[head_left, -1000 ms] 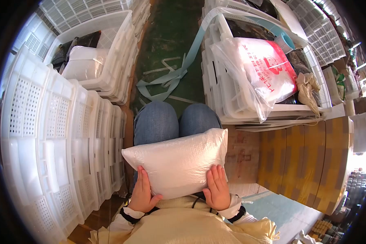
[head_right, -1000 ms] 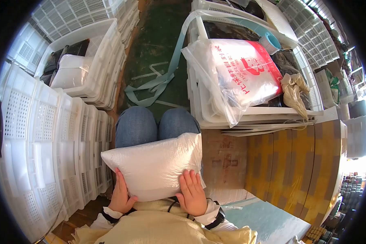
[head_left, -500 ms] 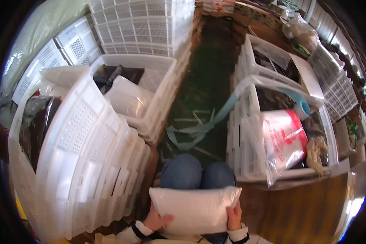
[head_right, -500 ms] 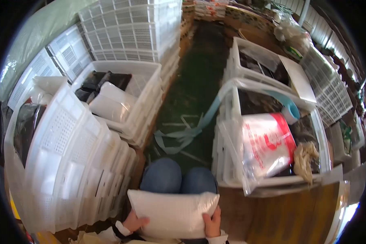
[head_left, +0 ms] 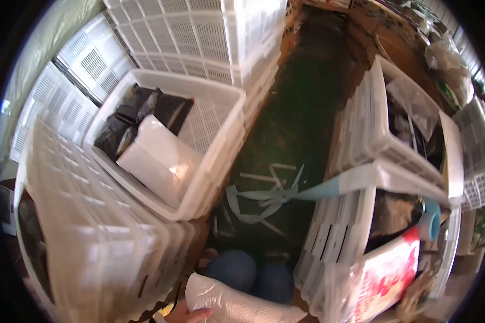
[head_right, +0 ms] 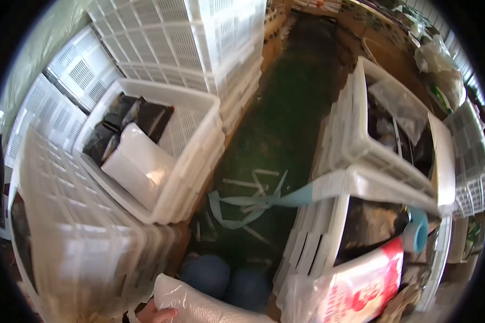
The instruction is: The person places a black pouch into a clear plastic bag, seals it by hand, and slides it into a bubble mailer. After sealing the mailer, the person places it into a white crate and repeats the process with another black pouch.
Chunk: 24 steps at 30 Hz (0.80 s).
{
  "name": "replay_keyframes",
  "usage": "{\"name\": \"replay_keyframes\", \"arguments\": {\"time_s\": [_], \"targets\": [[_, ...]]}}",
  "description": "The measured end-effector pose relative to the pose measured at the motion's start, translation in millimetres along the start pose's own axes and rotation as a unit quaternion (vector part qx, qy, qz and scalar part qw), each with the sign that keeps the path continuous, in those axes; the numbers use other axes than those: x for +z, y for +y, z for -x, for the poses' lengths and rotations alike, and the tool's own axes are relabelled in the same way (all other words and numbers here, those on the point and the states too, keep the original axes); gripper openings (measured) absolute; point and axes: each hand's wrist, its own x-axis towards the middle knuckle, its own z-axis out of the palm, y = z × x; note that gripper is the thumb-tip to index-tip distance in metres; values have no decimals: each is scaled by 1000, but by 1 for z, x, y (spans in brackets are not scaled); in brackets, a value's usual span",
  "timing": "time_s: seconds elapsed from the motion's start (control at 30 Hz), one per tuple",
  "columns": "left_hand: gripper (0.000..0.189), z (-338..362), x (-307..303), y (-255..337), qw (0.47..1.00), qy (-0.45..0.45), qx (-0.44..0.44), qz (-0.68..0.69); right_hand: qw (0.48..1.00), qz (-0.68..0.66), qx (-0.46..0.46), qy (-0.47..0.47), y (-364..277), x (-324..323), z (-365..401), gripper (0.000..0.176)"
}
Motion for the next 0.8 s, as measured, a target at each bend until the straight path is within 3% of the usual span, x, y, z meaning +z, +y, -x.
{"name": "replay_keyframes", "arguments": {"time_s": [0.1, 0.13, 0.2, 0.23, 0.27, 0.37, 0.4, 0.43, 0.5, 0.53, 0.6, 0.7, 0.77, 0.8], "targets": [[29, 31, 13, 50, 995, 43, -88, 31, 999, 15, 50, 3, -46, -1, 23, 40], [32, 43, 1, 48, 991, -14, -115, 70, 998, 18, 65, 8, -64, -1, 36, 40], [34, 49, -5, 39, 988, -46, 102, -110, 996, 21, 82, -15, -114, -2, 55, 40], [35, 58, 7, 93, 955, -62, 207, -201, 995, 17, 85, -51, -156, -1, 64, 40], [39, 74, 24, 145, 986, 26, -158, -41, 989, 6, 98, -113, -201, -3, 73, 38], [44, 105, 45, 224, 990, 65, -121, -17, 992, 87, -4, -95, -261, -1, 58, 41], [50, 115, 50, 239, 996, 72, -18, 50, 989, 117, -33, -85, -281, 0, 52, 44], [53, 118, 47, 257, 995, 58, -21, 77, 985, 146, -58, -74, -297, -3, 56, 48], [59, 124, 41, 298, 991, 28, -34, 128, 983, 114, -80, -122, -406, 27, 100, 41], [38, 131, 45, 322, 982, 78, 16, 173, 989, 73, -47, -118, -441, 41, 112, 43], [43, 132, 25, 348, 983, 68, 5, 171, 991, 50, -35, -123, -494, 74, 131, 43], [40, 136, 4, 367, 985, 56, -12, 160, 978, 149, -69, -128, -499, 95, 118, 45], [39, 130, -10, 369, 980, 71, -8, 183, 955, 274, -23, -114, -491, 104, 109, 45], [40, 132, -17, 378, 981, 72, -14, 181, 969, 206, -9, -138, -491, 115, 113, 46]]}}
